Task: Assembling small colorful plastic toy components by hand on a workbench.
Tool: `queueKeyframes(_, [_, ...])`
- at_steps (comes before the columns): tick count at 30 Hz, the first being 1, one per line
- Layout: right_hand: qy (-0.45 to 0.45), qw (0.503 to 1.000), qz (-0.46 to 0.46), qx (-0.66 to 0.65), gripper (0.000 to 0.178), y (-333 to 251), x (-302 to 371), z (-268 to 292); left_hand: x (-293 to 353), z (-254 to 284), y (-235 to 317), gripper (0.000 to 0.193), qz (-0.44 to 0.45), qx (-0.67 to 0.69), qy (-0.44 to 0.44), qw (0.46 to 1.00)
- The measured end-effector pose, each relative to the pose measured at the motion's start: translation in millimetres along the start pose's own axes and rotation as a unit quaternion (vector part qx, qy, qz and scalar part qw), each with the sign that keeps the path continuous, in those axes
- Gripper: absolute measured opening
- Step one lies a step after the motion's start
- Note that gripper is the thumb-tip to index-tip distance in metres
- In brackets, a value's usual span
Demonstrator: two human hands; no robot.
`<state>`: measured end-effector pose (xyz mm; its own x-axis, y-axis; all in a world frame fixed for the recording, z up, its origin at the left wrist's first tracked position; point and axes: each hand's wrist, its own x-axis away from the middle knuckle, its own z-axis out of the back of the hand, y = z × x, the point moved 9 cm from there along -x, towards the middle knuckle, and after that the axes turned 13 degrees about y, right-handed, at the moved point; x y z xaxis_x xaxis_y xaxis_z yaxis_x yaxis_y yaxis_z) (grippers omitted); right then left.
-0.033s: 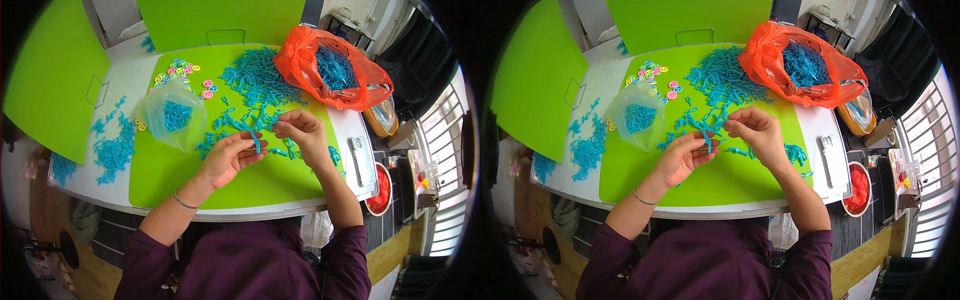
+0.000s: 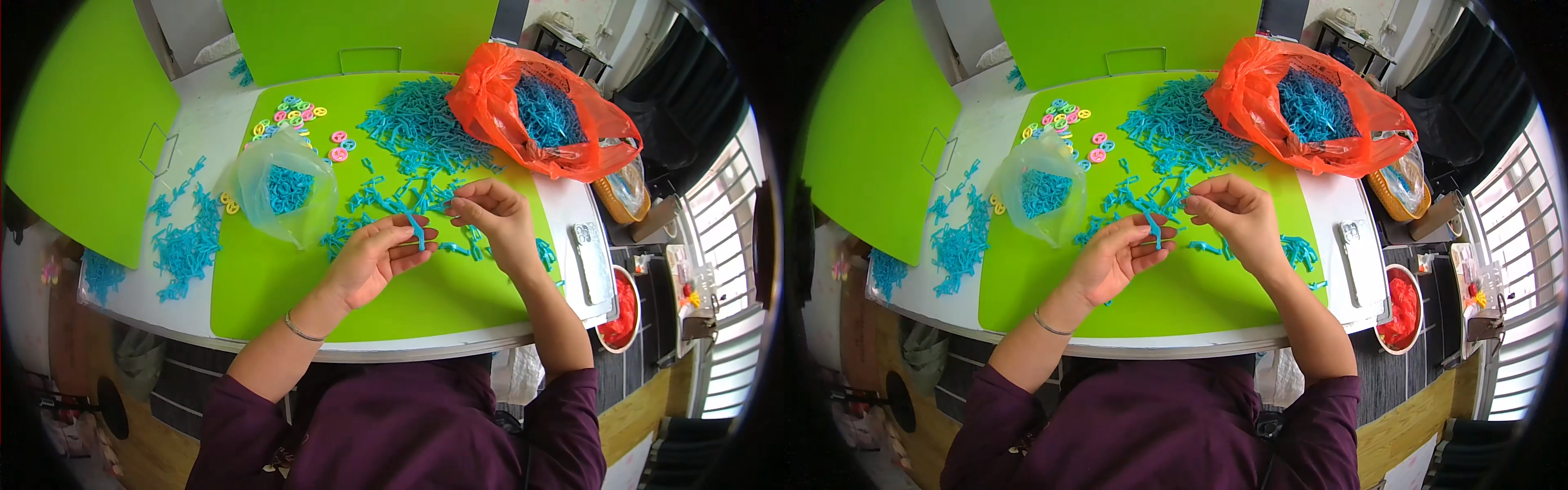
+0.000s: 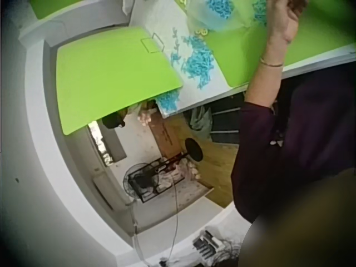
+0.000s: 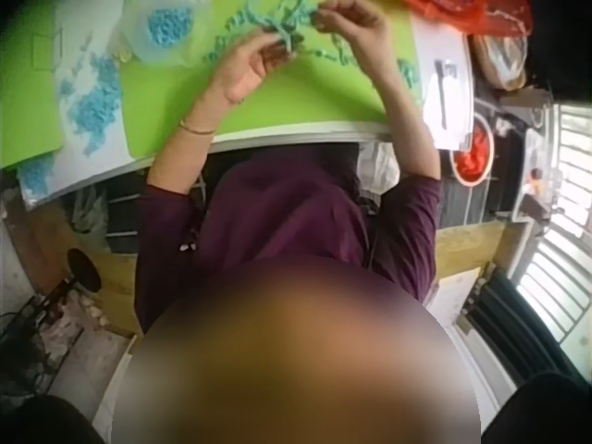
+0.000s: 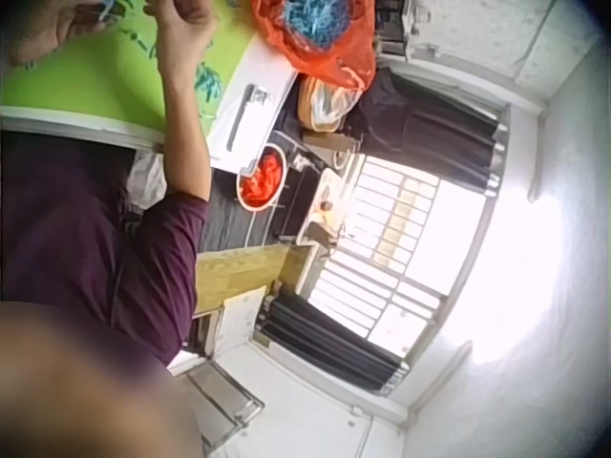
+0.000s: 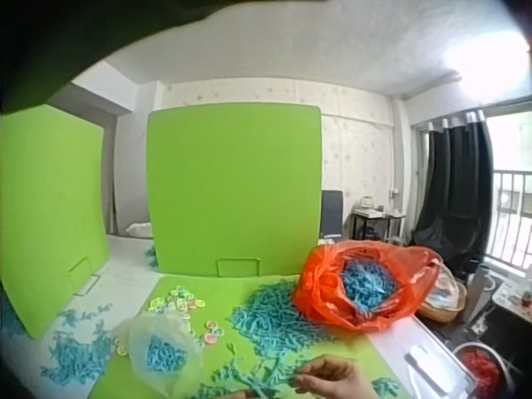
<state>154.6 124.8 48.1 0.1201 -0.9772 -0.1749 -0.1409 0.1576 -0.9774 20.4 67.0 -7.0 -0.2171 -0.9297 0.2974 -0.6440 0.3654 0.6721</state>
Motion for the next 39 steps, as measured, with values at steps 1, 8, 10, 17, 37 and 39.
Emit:
queueKeyframes(1, [0.0, 1.0, 0.0, 0.0, 0.012, 1, 1, -1, 0, 0, -1, 0.024, 0.0, 0.0, 0.0, 1.0])
queueKeyframes(8, [-0.003, 0.999, 0.024, 0.024, 0.011, -1, 10, -10, 1, 1, -2, 0.023, -0.02, -0.037, 0.01, 0.999])
queueKeyframes(10, [-0.002, 0.999, 0.031, 0.026, 0.012, -2, 10, -9, 3, -3, -2, 0.023, -0.016, -0.038, -0.001, 0.999])
queueKeyframes(17, [-0.005, 0.999, 0.032, 0.024, 0.011, -4, 12, -10, 3, -3, -4, 0.025, -0.013, -0.035, -0.007, 0.999])
queueKeyframes(37, [-0.013, 0.837, 0.461, 0.296, 0.017, -53, 56, -38, 5, 0, 7, 0.032, -0.087, -0.116, 0.036, 0.989])
queueKeyframes(39, [-0.021, 0.782, 0.54, 0.311, 0.018, -61, 66, -46, 4, 0, 6, 0.032, -0.095, -0.147, 0.021, 0.984])
